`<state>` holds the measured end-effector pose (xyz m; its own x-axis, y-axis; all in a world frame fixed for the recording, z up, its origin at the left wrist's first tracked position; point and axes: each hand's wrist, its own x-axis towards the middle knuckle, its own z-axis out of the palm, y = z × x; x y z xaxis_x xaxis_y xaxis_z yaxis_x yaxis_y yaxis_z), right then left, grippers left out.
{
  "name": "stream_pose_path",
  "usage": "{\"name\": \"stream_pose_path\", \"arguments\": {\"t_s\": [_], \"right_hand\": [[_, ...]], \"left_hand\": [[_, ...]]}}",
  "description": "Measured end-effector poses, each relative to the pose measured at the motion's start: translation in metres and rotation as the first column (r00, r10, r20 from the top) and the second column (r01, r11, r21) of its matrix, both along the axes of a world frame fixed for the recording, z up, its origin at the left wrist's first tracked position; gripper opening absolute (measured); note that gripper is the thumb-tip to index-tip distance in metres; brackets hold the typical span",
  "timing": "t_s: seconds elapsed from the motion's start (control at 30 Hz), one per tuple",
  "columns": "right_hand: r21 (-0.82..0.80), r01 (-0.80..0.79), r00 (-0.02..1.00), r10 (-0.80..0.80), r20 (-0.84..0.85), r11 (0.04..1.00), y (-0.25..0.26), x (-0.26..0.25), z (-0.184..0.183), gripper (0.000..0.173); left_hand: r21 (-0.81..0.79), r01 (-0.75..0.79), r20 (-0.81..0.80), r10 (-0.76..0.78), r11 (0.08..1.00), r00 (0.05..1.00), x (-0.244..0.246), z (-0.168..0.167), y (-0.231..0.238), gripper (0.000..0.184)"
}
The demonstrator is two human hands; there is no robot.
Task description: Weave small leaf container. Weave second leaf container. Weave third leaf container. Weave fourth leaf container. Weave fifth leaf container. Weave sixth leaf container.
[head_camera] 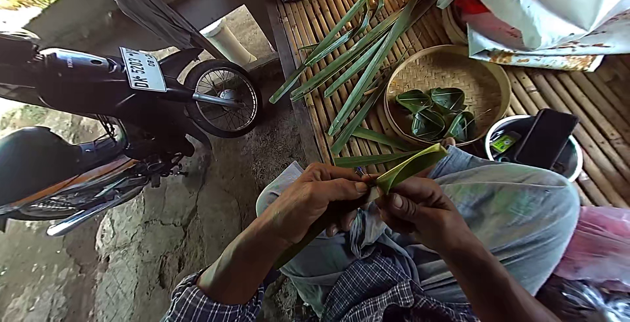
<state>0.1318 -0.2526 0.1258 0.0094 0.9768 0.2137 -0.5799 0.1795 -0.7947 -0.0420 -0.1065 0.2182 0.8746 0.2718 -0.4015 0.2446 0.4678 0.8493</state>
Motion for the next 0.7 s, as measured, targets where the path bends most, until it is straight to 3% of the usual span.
{"name": "stream_pose_path", "arguments": {"t_s": [0.43, 0.7], "right_hand": [[-0.018, -0.079, 0.968, 0.072, -0.242, 0.997, -0.004, -0.012, 0.000, 0.030], [-0.024, -0.079, 0.954, 0.069, -0.291, 0.997, -0.007, -0.014, -0.004, 0.029]], "left_hand": [[-0.107, 0.044, -0.026, -0.047, 0.993, 0.999, -0.003, -0.006, 0.001, 0.028], [-0.109, 0.070, -0.032, -0.074, 0.992, 0.997, -0.001, -0.008, -0.001, 0.028]]}}
